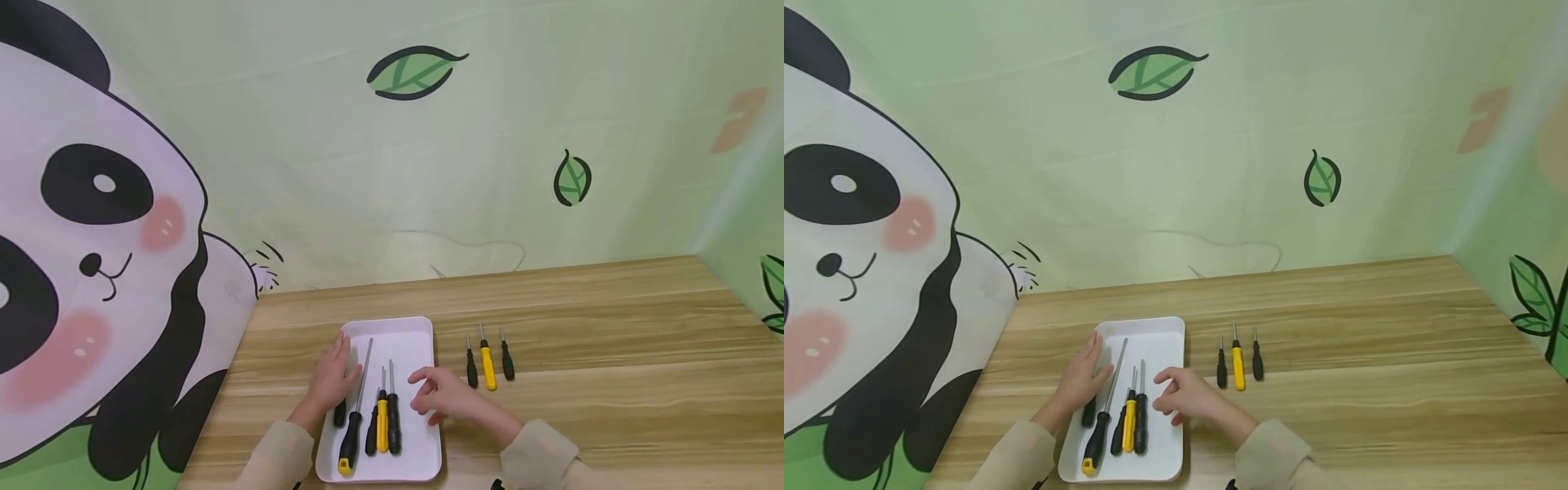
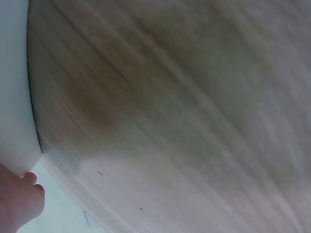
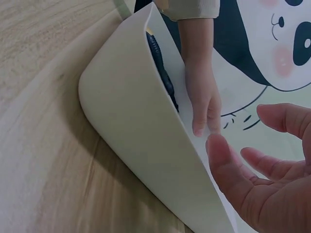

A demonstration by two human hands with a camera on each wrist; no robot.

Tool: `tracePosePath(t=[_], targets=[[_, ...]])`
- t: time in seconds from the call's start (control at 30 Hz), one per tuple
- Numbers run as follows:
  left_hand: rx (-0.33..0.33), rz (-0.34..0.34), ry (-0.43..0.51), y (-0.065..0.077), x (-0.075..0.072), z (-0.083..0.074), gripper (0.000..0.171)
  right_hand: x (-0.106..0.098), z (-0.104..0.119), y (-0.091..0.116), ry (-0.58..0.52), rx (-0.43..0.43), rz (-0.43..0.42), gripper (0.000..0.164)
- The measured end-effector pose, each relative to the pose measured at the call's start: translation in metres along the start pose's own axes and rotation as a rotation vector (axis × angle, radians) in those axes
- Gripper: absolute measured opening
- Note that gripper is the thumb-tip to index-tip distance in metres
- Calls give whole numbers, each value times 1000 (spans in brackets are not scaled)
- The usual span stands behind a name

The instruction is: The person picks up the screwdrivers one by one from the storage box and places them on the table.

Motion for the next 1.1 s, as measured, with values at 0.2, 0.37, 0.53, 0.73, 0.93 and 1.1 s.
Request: tracePosePath(t=[0.2,0.37,0.53,0.73,0.93,1.1], targets=[[12,-7,4,1,0,-1,66,9,-1,-5,22,32,3,42],[24,-15,14,1,-2,-3,66,13,0,-9,58,41,-27,41],[9,-6,16,2,-1,-2,66,15,-3,-14,153,58,-73,41],[3,-3,17,2,-1,0,65,19,-1,-19,295,57,-119,40],[5,2,3,1,-1,-1,65,23,-3,-25,410,91,-120,43],[-14,14,13,0,-1,0,66,28,-5,-27,439,135,-75,42]])
Point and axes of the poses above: each hand's wrist, its own y-axis away from the middle knuckle, its own x-axis out of the palm, z = x × y, the point moved 9 cm from there along -y, towards the middle knuckle, and after that the axes turned 2 degrees about -x, right-handed, at the moved point
